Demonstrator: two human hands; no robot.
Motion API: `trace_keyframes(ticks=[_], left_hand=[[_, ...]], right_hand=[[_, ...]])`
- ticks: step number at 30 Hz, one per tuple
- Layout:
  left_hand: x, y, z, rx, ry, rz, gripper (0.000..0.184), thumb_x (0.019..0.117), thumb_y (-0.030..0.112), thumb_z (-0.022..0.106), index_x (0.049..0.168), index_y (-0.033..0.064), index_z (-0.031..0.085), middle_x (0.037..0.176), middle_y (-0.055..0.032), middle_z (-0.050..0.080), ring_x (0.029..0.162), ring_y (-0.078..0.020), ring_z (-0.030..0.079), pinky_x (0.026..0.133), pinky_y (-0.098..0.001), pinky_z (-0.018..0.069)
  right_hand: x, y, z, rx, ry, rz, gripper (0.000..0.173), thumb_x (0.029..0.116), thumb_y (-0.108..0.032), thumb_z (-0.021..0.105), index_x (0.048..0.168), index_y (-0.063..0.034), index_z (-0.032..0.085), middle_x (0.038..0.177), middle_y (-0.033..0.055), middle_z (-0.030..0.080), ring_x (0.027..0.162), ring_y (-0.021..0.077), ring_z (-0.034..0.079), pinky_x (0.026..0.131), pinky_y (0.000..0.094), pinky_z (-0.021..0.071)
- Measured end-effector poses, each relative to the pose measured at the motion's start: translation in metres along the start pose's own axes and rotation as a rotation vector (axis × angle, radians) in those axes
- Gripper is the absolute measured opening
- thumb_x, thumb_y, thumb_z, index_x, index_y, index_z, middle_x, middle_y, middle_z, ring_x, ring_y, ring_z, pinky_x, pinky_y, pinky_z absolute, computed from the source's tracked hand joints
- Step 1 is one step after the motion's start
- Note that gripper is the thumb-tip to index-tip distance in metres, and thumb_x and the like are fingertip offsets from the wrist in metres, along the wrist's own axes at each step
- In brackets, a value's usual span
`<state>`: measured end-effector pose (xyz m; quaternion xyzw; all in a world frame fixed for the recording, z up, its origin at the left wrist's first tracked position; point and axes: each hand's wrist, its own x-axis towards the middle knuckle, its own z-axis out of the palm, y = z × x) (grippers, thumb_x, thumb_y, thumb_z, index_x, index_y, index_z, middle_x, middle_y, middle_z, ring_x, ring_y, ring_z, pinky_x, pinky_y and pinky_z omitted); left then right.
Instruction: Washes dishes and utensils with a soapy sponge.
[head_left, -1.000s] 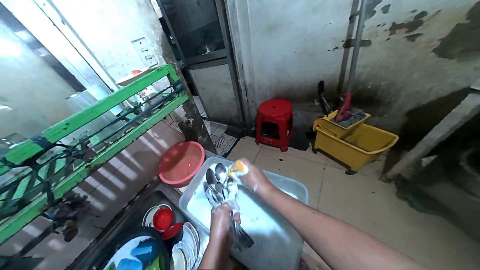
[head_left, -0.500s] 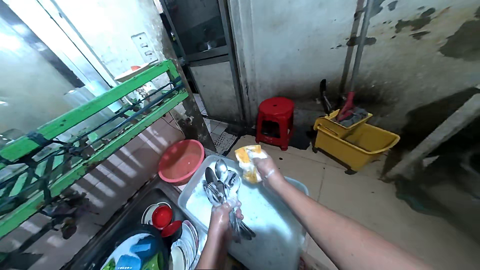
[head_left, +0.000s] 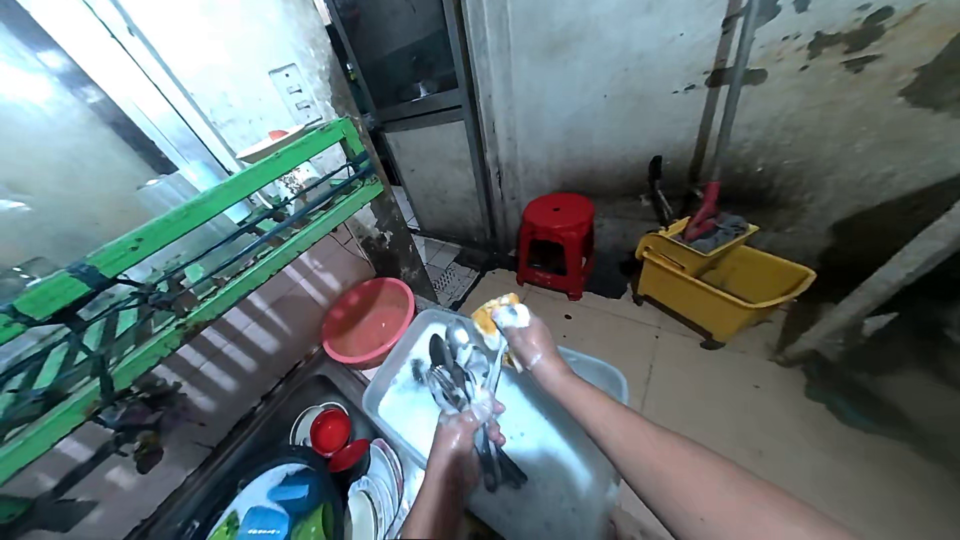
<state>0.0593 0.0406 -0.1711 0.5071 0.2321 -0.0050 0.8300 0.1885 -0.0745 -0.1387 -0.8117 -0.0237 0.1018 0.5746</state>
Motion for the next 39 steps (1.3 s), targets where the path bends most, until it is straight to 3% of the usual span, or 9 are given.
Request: trace_keyframes(ticks=[4, 7, 11, 14, 19, 25, 28, 34, 39], left_hand=[[0.004, 0.002, 0.006, 0.060, 0.198, 0.026, 0.007, 0.0976, -0.007, 0.056, 0.104, -0.0051, 0.057, 0.070, -0.0092, 0.062, 0.052, -0.0140, 0.057, 0.052, -0.0266, 0.0533], [0.003, 0.006, 0.006, 0.032, 0.274, 0.011, 0.003, 0.1017, -0.003, 0.051, 0.099, -0.0020, 0.053, 0.064, -0.0073, 0.059, 0.052, -0.0144, 0.059, 0.052, -0.0278, 0.0536], [0.003, 0.007, 0.004, -0.124, 0.236, 0.027, 0.014, 0.1042, 0.005, 0.053, 0.110, -0.0053, 0.061, 0.089, -0.0142, 0.071, 0.070, -0.0189, 0.069, 0.057, -0.0301, 0.0575], [0.005, 0.009, 0.000, -0.177, 0.158, 0.080, 0.024, 0.1027, 0.000, 0.050, 0.123, -0.0063, 0.061, 0.119, -0.0154, 0.070, 0.101, -0.0197, 0.069, 0.083, -0.0340, 0.0576], [0.003, 0.010, 0.000, -0.108, 0.054, -0.034, 0.012, 0.1017, 0.005, 0.057, 0.109, -0.0021, 0.062, 0.087, -0.0121, 0.072, 0.078, -0.0195, 0.071, 0.072, -0.0359, 0.0608], [0.011, 0.017, -0.006, -0.252, 0.150, -0.101, 0.016, 0.1068, 0.012, 0.048, 0.103, 0.0005, 0.059, 0.061, -0.0038, 0.052, 0.047, -0.0165, 0.055, 0.049, -0.0337, 0.0560], [0.007, 0.016, -0.001, -0.115, 0.066, -0.204, 0.017, 0.1084, 0.012, 0.042, 0.100, 0.0027, 0.053, 0.065, -0.0054, 0.056, 0.048, -0.0156, 0.057, 0.047, -0.0313, 0.0548], [0.005, 0.014, 0.000, -0.078, 0.126, -0.078, 0.019, 0.1063, 0.006, 0.046, 0.109, -0.0048, 0.061, 0.070, -0.0074, 0.059, 0.052, -0.0168, 0.058, 0.053, -0.0317, 0.0566], [0.008, 0.009, -0.003, -0.041, 0.162, -0.056, 0.007, 0.1039, 0.002, 0.050, 0.098, -0.0013, 0.054, 0.066, -0.0076, 0.059, 0.047, -0.0146, 0.057, 0.047, -0.0286, 0.0543]], right_hand=[[-0.019, 0.002, 0.020, 0.082, -0.137, 0.139, 0.049, 0.1079, -0.026, 0.052, 0.145, 0.0052, 0.047, 0.129, 0.0288, 0.061, 0.119, 0.0380, 0.062, 0.104, 0.0532, 0.0475], [-0.048, 0.002, 0.032, 0.098, -0.308, 0.224, 0.042, 0.1058, -0.021, 0.055, 0.141, 0.0017, 0.047, 0.110, 0.0189, 0.064, 0.088, 0.0236, 0.069, 0.078, 0.0405, 0.0586], [-0.019, -0.005, -0.002, -0.103, -0.341, 0.199, 0.044, 0.1074, -0.030, 0.054, 0.129, 0.0082, 0.060, 0.124, 0.0274, 0.064, 0.116, 0.0343, 0.062, 0.104, 0.0491, 0.0457], [-0.008, -0.008, -0.020, -0.547, -0.697, 0.123, 0.050, 0.1074, -0.035, 0.051, 0.128, 0.0093, 0.060, 0.128, 0.0307, 0.060, 0.120, 0.0396, 0.059, 0.105, 0.0557, 0.0424], [-0.039, -0.007, -0.003, -0.952, -1.096, 0.054, 0.059, 0.1024, -0.032, 0.061, 0.144, 0.0079, 0.048, 0.131, 0.0358, 0.058, 0.124, 0.0498, 0.055, 0.103, 0.0691, 0.0396], [-0.016, 0.005, -0.038, -0.648, -0.791, 0.063, 0.057, 0.0944, -0.016, 0.072, 0.145, -0.0027, 0.050, 0.131, 0.0270, 0.060, 0.122, 0.0393, 0.059, 0.105, 0.0576, 0.0451], [-0.027, -0.011, -0.034, -0.068, -0.578, 0.098, 0.039, 0.0943, -0.005, 0.069, 0.131, -0.0038, 0.057, 0.108, 0.0123, 0.067, 0.093, 0.0179, 0.067, 0.084, 0.0362, 0.0570], [-0.027, -0.001, -0.011, 0.060, -0.233, 0.098, 0.040, 0.0900, 0.001, 0.070, 0.129, 0.0008, 0.061, 0.116, 0.0209, 0.067, 0.106, 0.0280, 0.066, 0.095, 0.0461, 0.0533], [-0.040, 0.007, 0.005, 0.009, -0.353, 0.091, 0.053, 0.0902, -0.006, 0.072, 0.140, -0.0019, 0.054, 0.131, 0.0209, 0.062, 0.120, 0.0285, 0.062, 0.105, 0.0455, 0.0489]])
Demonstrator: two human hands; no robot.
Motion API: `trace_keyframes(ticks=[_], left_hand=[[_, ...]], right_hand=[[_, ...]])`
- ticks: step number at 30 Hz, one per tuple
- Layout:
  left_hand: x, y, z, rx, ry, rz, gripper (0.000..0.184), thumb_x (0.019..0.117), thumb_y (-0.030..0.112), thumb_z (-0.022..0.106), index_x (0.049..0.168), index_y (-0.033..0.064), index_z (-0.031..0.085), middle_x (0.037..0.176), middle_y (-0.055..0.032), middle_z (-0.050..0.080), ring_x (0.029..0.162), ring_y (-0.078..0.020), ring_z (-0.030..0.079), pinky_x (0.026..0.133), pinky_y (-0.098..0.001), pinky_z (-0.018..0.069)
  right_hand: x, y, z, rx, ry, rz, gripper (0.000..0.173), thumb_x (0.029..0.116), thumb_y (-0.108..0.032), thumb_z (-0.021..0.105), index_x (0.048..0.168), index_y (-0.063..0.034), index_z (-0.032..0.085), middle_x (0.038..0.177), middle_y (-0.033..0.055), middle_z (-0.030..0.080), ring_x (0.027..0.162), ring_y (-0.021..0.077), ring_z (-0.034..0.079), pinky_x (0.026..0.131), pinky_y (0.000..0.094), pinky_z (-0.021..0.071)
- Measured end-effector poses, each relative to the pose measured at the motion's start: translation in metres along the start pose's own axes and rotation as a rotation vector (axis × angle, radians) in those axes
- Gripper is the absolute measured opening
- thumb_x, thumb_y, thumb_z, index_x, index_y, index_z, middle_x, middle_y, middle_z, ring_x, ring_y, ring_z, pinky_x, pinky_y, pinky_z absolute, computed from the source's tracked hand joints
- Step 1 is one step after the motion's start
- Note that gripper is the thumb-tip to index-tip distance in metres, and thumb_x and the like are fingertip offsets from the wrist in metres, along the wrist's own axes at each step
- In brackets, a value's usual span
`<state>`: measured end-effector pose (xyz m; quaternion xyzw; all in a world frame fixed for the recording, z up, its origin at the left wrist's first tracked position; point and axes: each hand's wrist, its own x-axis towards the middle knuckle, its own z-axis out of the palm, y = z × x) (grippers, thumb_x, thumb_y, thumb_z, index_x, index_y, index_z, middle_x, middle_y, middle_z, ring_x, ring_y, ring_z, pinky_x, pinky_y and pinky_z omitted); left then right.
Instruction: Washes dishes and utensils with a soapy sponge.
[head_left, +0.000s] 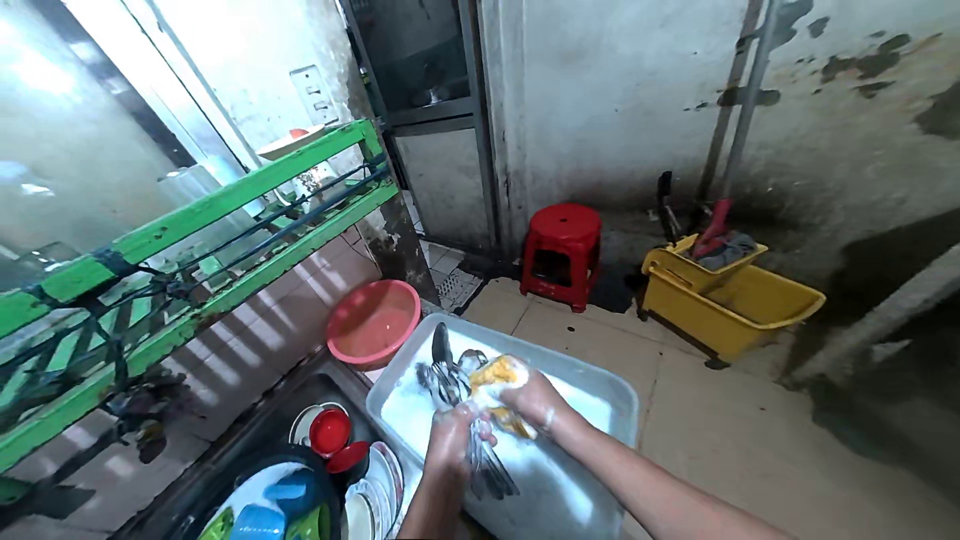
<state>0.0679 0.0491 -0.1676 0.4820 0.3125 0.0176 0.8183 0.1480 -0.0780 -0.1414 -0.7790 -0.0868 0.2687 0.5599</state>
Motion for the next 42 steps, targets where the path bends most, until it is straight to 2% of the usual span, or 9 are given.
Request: trace_keyframes(ticks=[4, 7, 15, 18, 23, 28, 34, 38, 42], left_hand=[[0.000, -0.001, -0.001, 0.028, -0.102, -0.071, 0.019, 0.1077, 0.010, 0.046, 0.110, -0.0035, 0.059, 0.070, -0.0081, 0.061, 0.050, -0.0165, 0.059, 0.049, -0.0308, 0.0554], [-0.002, 0.001, 0.005, -0.020, 0.005, 0.018, 0.024, 0.1086, 0.009, 0.044, 0.118, -0.0074, 0.059, 0.076, -0.0131, 0.066, 0.051, -0.0195, 0.061, 0.050, -0.0335, 0.0565], [-0.002, 0.001, 0.005, 0.067, 0.050, 0.030, 0.014, 0.1050, 0.005, 0.051, 0.098, -0.0048, 0.058, 0.069, -0.0108, 0.063, 0.047, -0.0149, 0.057, 0.045, -0.0274, 0.0520], [-0.003, 0.000, 0.007, 0.095, 0.052, 0.020, 0.016, 0.1048, 0.006, 0.053, 0.104, -0.0065, 0.062, 0.073, -0.0115, 0.065, 0.048, -0.0153, 0.057, 0.047, -0.0283, 0.0527], [-0.001, 0.004, 0.003, -0.086, 0.104, 0.074, 0.028, 0.1096, 0.012, 0.040, 0.116, -0.0081, 0.059, 0.079, -0.0153, 0.069, 0.051, -0.0185, 0.062, 0.048, -0.0313, 0.0548], [-0.002, 0.003, 0.002, 0.055, 0.077, -0.001, 0.016, 0.1053, 0.005, 0.045, 0.096, -0.0036, 0.055, 0.071, -0.0126, 0.064, 0.050, -0.0181, 0.060, 0.049, -0.0312, 0.0550], [-0.002, 0.004, 0.008, 0.050, 0.056, 0.003, 0.020, 0.1061, 0.012, 0.053, 0.108, -0.0065, 0.061, 0.078, -0.0146, 0.067, 0.053, -0.0192, 0.062, 0.049, -0.0316, 0.0558], [-0.002, 0.002, 0.005, 0.067, 0.012, 0.004, 0.017, 0.1071, 0.010, 0.050, 0.105, -0.0046, 0.058, 0.074, -0.0113, 0.063, 0.053, -0.0168, 0.060, 0.051, -0.0294, 0.0553], [-0.005, 0.000, 0.005, 0.118, 0.074, 0.092, 0.006, 0.1014, -0.004, 0.051, 0.096, -0.0031, 0.054, 0.059, -0.0070, 0.058, 0.050, -0.0143, 0.060, 0.051, -0.0265, 0.0546]], right_hand=[[0.010, -0.013, -0.009, 0.071, 0.090, -0.001, 0.040, 0.0891, -0.002, 0.072, 0.127, -0.0004, 0.062, 0.115, 0.0193, 0.067, 0.104, 0.0263, 0.067, 0.094, 0.0448, 0.0538], [0.013, -0.016, -0.013, 0.075, 0.148, -0.007, 0.037, 0.0887, 0.000, 0.073, 0.125, -0.0007, 0.064, 0.112, 0.0184, 0.068, 0.101, 0.0260, 0.067, 0.092, 0.0447, 0.0542], [0.003, -0.011, -0.002, 0.032, 0.038, -0.023, 0.050, 0.0903, -0.006, 0.072, 0.138, -0.0009, 0.057, 0.134, 0.0203, 0.060, 0.121, 0.0278, 0.061, 0.105, 0.0443, 0.0485], [0.009, -0.020, -0.014, -0.016, 0.044, 0.019, 0.044, 0.0929, -0.004, 0.069, 0.136, -0.0012, 0.058, 0.123, 0.0221, 0.065, 0.112, 0.0303, 0.064, 0.100, 0.0480, 0.0501], [0.012, -0.013, -0.005, 0.030, 0.121, 0.009, 0.045, 0.0918, -0.003, 0.071, 0.135, -0.0009, 0.059, 0.119, 0.0220, 0.066, 0.109, 0.0305, 0.066, 0.098, 0.0481, 0.0520], [0.005, -0.008, 0.000, 0.078, -0.036, -0.023, 0.055, 0.0897, 0.000, 0.070, 0.142, -0.0022, 0.053, 0.133, 0.0196, 0.060, 0.118, 0.0258, 0.062, 0.102, 0.0424, 0.0506], [0.017, -0.013, -0.023, 0.084, 0.045, -0.002, 0.039, 0.0937, 0.000, 0.067, 0.131, -0.0028, 0.060, 0.110, 0.0191, 0.068, 0.095, 0.0270, 0.068, 0.086, 0.0459, 0.0560], [0.008, -0.006, -0.001, 0.035, 0.126, -0.014, 0.047, 0.0923, -0.003, 0.071, 0.137, 0.0003, 0.057, 0.122, 0.0236, 0.065, 0.110, 0.0326, 0.065, 0.099, 0.0498, 0.0517], [0.000, -0.007, 0.007, -0.227, -0.041, -0.078, 0.047, 0.0952, -0.011, 0.069, 0.139, -0.0008, 0.055, 0.130, 0.0233, 0.063, 0.122, 0.0339, 0.061, 0.107, 0.0498, 0.0463]])
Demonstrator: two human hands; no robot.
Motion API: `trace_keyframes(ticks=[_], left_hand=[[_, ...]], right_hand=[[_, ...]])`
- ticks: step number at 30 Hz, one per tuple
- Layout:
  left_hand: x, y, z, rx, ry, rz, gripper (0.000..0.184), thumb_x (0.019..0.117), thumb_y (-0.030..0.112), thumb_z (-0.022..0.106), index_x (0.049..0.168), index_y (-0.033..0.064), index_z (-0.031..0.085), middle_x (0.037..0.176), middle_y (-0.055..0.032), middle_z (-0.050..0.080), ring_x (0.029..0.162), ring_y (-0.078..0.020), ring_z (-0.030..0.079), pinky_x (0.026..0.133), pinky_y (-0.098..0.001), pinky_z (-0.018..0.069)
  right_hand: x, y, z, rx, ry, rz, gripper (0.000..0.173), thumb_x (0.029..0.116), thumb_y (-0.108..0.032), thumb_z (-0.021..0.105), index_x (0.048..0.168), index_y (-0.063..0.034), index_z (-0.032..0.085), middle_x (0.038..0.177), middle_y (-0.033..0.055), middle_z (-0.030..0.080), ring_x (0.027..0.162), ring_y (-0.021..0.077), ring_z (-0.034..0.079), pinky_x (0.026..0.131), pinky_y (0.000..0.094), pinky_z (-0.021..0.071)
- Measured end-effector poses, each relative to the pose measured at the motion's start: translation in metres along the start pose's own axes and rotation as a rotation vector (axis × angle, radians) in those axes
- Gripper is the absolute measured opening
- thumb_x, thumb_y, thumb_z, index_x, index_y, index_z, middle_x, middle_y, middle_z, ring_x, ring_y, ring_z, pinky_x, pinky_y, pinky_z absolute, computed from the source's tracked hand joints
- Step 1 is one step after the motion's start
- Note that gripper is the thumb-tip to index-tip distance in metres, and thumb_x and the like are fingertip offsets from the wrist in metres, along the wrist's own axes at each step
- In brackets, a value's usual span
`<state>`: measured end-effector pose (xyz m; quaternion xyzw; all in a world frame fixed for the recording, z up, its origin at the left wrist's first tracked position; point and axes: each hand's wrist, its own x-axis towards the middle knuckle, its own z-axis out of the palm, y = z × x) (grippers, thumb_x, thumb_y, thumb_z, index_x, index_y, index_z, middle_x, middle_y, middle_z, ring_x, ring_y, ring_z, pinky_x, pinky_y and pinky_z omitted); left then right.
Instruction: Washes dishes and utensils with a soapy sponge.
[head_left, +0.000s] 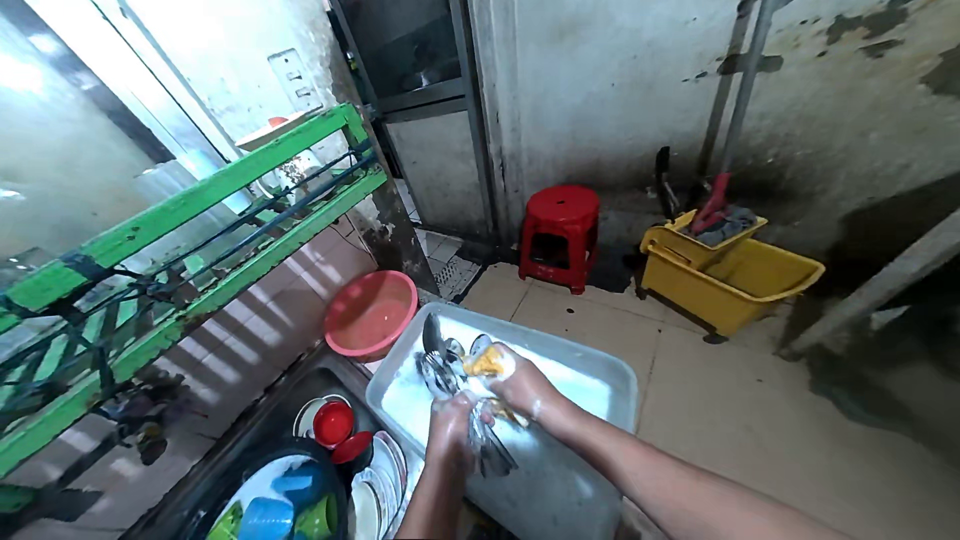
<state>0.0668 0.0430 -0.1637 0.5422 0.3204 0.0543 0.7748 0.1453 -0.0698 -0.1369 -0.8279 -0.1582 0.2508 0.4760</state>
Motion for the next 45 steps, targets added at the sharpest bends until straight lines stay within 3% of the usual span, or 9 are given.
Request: trace_keyframes(ticks=[6, 12, 23, 28, 31, 33, 36, 39, 45], left_hand=[[0.007, -0.004, -0.001, -0.025, 0.058, 0.075, 0.004, 0.1002, -0.003, 0.055, 0.097, -0.0045, 0.057, 0.061, -0.0071, 0.056, 0.048, -0.0129, 0.056, 0.048, -0.0255, 0.0519], [0.004, -0.002, 0.000, 0.071, 0.168, 0.113, 0.009, 0.0966, -0.007, 0.057, 0.089, -0.0029, 0.055, 0.057, -0.0049, 0.056, 0.047, -0.0097, 0.055, 0.048, -0.0223, 0.0499], [0.008, -0.005, 0.001, 0.094, 0.217, 0.123, 0.004, 0.0974, -0.004, 0.059, 0.095, -0.0056, 0.057, 0.059, -0.0057, 0.056, 0.048, -0.0111, 0.055, 0.050, -0.0243, 0.0499], [0.004, -0.001, 0.001, 0.069, 0.224, 0.057, 0.005, 0.0973, -0.003, 0.060, 0.099, -0.0047, 0.056, 0.062, -0.0072, 0.057, 0.049, -0.0122, 0.056, 0.049, -0.0246, 0.0503], [0.005, 0.000, -0.002, -0.037, 0.113, 0.037, 0.006, 0.1007, -0.001, 0.055, 0.096, -0.0049, 0.056, 0.062, -0.0091, 0.059, 0.050, -0.0146, 0.059, 0.049, -0.0264, 0.0534], [0.004, 0.001, -0.003, -0.057, 0.004, 0.042, 0.009, 0.1034, 0.001, 0.051, 0.098, -0.0049, 0.056, 0.064, -0.0092, 0.060, 0.053, -0.0149, 0.061, 0.052, -0.0268, 0.0551], [0.006, -0.003, -0.005, -0.033, -0.054, 0.047, 0.014, 0.1036, 0.001, 0.050, 0.095, -0.0056, 0.058, 0.064, -0.0100, 0.063, 0.055, -0.0148, 0.062, 0.054, -0.0268, 0.0549], [0.008, -0.004, -0.001, -0.021, 0.006, 0.009, 0.009, 0.1023, -0.001, 0.053, 0.094, -0.0034, 0.055, 0.062, -0.0078, 0.057, 0.051, -0.0143, 0.059, 0.052, -0.0265, 0.0539], [0.010, -0.002, -0.005, -0.005, 0.135, -0.016, 0.017, 0.1055, 0.006, 0.051, 0.094, -0.0033, 0.059, 0.064, -0.0073, 0.058, 0.052, -0.0134, 0.057, 0.051, -0.0270, 0.0523]], right_hand=[[0.032, -0.009, 0.000, -0.136, 0.155, -0.071, 0.039, 0.0963, -0.017, 0.071, 0.132, -0.0028, 0.062, 0.121, 0.0229, 0.069, 0.114, 0.0383, 0.066, 0.101, 0.0581, 0.0499], [0.027, -0.006, 0.014, -0.228, -0.043, 0.029, 0.051, 0.1017, -0.023, 0.062, 0.148, -0.0077, 0.048, 0.124, 0.0261, 0.066, 0.117, 0.0417, 0.064, 0.102, 0.0586, 0.0484], [0.041, -0.004, 0.009, -0.366, -0.032, -0.091, 0.045, 0.1007, -0.018, 0.063, 0.144, -0.0084, 0.053, 0.122, 0.0251, 0.068, 0.115, 0.0438, 0.065, 0.101, 0.0623, 0.0484], [0.081, -0.004, -0.017, 0.074, 0.262, -0.208, 0.041, 0.1032, -0.022, 0.061, 0.137, -0.0005, 0.057, 0.130, 0.0241, 0.064, 0.120, 0.0388, 0.063, 0.104, 0.0592, 0.0475], [0.073, 0.007, -0.006, 0.210, 0.112, -0.096, 0.048, 0.1009, -0.032, 0.063, 0.137, -0.0019, 0.054, 0.111, 0.0217, 0.066, 0.095, 0.0317, 0.066, 0.086, 0.0517, 0.0549], [0.061, 0.004, -0.006, 0.059, 0.006, -0.037, 0.045, 0.1000, -0.034, 0.067, 0.133, -0.0041, 0.061, 0.115, 0.0222, 0.068, 0.104, 0.0358, 0.067, 0.095, 0.0575, 0.0510], [0.058, -0.005, -0.021, 0.201, 0.248, -0.167, 0.035, 0.1007, -0.022, 0.066, 0.131, -0.0047, 0.065, 0.120, 0.0188, 0.069, 0.110, 0.0311, 0.067, 0.100, 0.0541, 0.0512], [0.057, -0.019, -0.025, 0.694, 0.475, -0.058, 0.038, 0.1036, -0.024, 0.061, 0.135, -0.0034, 0.055, 0.109, 0.0146, 0.067, 0.089, 0.0213, 0.068, 0.080, 0.0423, 0.0578], [0.022, 0.000, 0.025, 0.415, 0.148, 0.100, 0.041, 0.1020, -0.022, 0.064, 0.137, -0.0026, 0.055, 0.111, 0.0209, 0.068, 0.097, 0.0312, 0.067, 0.088, 0.0518, 0.0541]])
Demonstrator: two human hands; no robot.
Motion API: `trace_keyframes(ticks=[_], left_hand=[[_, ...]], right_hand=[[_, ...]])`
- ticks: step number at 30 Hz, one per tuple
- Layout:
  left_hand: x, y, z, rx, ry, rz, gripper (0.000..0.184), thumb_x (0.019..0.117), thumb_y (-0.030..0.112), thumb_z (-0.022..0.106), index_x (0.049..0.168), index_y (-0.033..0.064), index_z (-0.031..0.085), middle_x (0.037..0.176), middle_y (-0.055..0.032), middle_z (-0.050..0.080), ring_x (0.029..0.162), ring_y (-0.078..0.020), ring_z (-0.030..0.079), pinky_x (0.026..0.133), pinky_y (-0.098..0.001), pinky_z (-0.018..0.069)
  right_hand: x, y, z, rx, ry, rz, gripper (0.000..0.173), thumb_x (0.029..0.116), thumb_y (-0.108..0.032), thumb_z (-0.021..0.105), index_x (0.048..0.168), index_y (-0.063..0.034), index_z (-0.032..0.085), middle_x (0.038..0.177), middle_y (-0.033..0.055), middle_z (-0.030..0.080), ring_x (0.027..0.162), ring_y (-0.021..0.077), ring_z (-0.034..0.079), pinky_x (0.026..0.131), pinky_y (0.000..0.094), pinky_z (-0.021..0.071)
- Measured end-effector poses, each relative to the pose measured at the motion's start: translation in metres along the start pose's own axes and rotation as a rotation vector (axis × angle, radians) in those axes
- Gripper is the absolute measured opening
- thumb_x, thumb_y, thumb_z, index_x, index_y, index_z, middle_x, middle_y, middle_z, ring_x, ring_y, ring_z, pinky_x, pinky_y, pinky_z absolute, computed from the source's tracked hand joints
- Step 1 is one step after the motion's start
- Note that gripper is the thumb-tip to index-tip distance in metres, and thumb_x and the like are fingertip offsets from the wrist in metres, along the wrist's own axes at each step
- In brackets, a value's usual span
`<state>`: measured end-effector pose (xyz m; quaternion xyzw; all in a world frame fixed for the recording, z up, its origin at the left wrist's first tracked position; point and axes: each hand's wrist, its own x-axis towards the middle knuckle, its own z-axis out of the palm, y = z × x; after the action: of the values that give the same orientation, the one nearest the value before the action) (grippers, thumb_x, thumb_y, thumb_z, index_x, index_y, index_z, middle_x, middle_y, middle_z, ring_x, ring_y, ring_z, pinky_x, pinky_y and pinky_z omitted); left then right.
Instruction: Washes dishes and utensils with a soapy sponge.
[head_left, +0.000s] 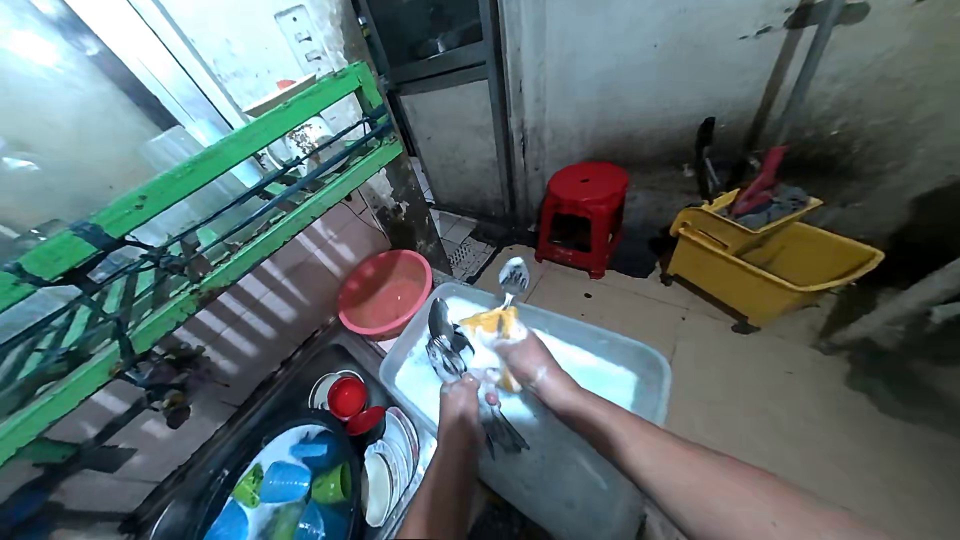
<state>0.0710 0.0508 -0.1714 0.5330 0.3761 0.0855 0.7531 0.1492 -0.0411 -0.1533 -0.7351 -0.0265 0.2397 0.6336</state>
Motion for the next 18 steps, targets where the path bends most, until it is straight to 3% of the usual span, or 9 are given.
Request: trace_keyframes(ticks=[2, 4, 6, 8, 11, 14, 18], left_hand=[[0.002, 0.000, -0.001, -0.081, -0.019, 0.044, 0.021, 0.1064, 0.008, 0.050, 0.098, -0.0053, 0.064, 0.073, -0.0104, 0.067, 0.060, -0.0147, 0.063, 0.057, -0.0282, 0.0555], [0.003, 0.002, 0.000, -0.156, -0.025, 0.064, 0.017, 0.1052, 0.006, 0.051, 0.107, -0.0061, 0.062, 0.086, -0.0146, 0.069, 0.075, -0.0197, 0.069, 0.069, -0.0337, 0.0590], [0.002, 0.001, 0.002, -0.169, -0.053, 0.046, 0.017, 0.1038, 0.005, 0.054, 0.115, -0.0061, 0.061, 0.097, -0.0164, 0.068, 0.086, -0.0217, 0.068, 0.077, -0.0366, 0.0582], [0.001, 0.000, 0.002, -0.129, -0.118, 0.004, 0.018, 0.1032, 0.005, 0.054, 0.117, -0.0060, 0.060, 0.100, -0.0166, 0.069, 0.090, -0.0223, 0.069, 0.080, -0.0377, 0.0583], [0.003, 0.002, -0.001, -0.135, -0.101, -0.018, 0.013, 0.1017, 0.003, 0.055, 0.104, -0.0073, 0.062, 0.082, -0.0161, 0.072, 0.074, -0.0231, 0.071, 0.069, -0.0368, 0.0599], [0.011, 0.003, -0.002, -0.221, -0.022, -0.060, 0.014, 0.1059, 0.008, 0.050, 0.098, -0.0008, 0.057, 0.062, -0.0059, 0.054, 0.052, -0.0182, 0.058, 0.059, -0.0359, 0.0587], [0.009, 0.001, 0.002, -0.134, -0.061, -0.189, 0.013, 0.1057, 0.012, 0.053, 0.106, -0.0006, 0.056, 0.068, -0.0064, 0.054, 0.047, -0.0158, 0.054, 0.047, -0.0320, 0.0550]], right_hand=[[0.009, -0.010, -0.020, -0.143, -0.038, -0.011, 0.042, 0.1055, -0.028, 0.058, 0.137, 0.0006, 0.057, 0.118, 0.0252, 0.067, 0.107, 0.0368, 0.065, 0.096, 0.0566, 0.0501], [0.021, -0.015, -0.042, -0.385, -0.171, 0.027, 0.049, 0.1083, -0.038, 0.050, 0.131, 0.0036, 0.061, 0.119, 0.0266, 0.066, 0.110, 0.0375, 0.065, 0.099, 0.0560, 0.0489], [0.015, -0.018, -0.048, -0.670, -0.386, 0.092, 0.049, 0.1088, -0.035, 0.049, 0.126, 0.0080, 0.061, 0.121, 0.0291, 0.064, 0.113, 0.0392, 0.062, 0.102, 0.0558, 0.0457], [0.003, -0.014, -0.040, -0.898, -0.619, 0.101, 0.048, 0.1073, -0.033, 0.051, 0.127, 0.0099, 0.060, 0.125, 0.0327, 0.061, 0.118, 0.0442, 0.059, 0.103, 0.0616, 0.0417], [-0.001, -0.010, -0.040, -1.087, -0.820, 0.096, 0.054, 0.1011, -0.036, 0.064, 0.136, 0.0047, 0.055, 0.128, 0.0333, 0.059, 0.122, 0.0478, 0.057, 0.102, 0.0673, 0.0405], [0.008, -0.010, -0.057, -1.148, -0.674, 0.063, 0.059, 0.0946, -0.023, 0.074, 0.144, -0.0010, 0.051, 0.133, 0.0286, 0.059, 0.125, 0.0440, 0.057, 0.104, 0.0625, 0.0432], [0.020, 0.011, -0.059, -1.241, -0.480, 0.048, 0.055, 0.0937, -0.009, 0.068, 0.145, 0.0008, 0.050, 0.143, 0.0282, 0.053, 0.132, 0.0460, 0.052, 0.108, 0.0636, 0.0423]])
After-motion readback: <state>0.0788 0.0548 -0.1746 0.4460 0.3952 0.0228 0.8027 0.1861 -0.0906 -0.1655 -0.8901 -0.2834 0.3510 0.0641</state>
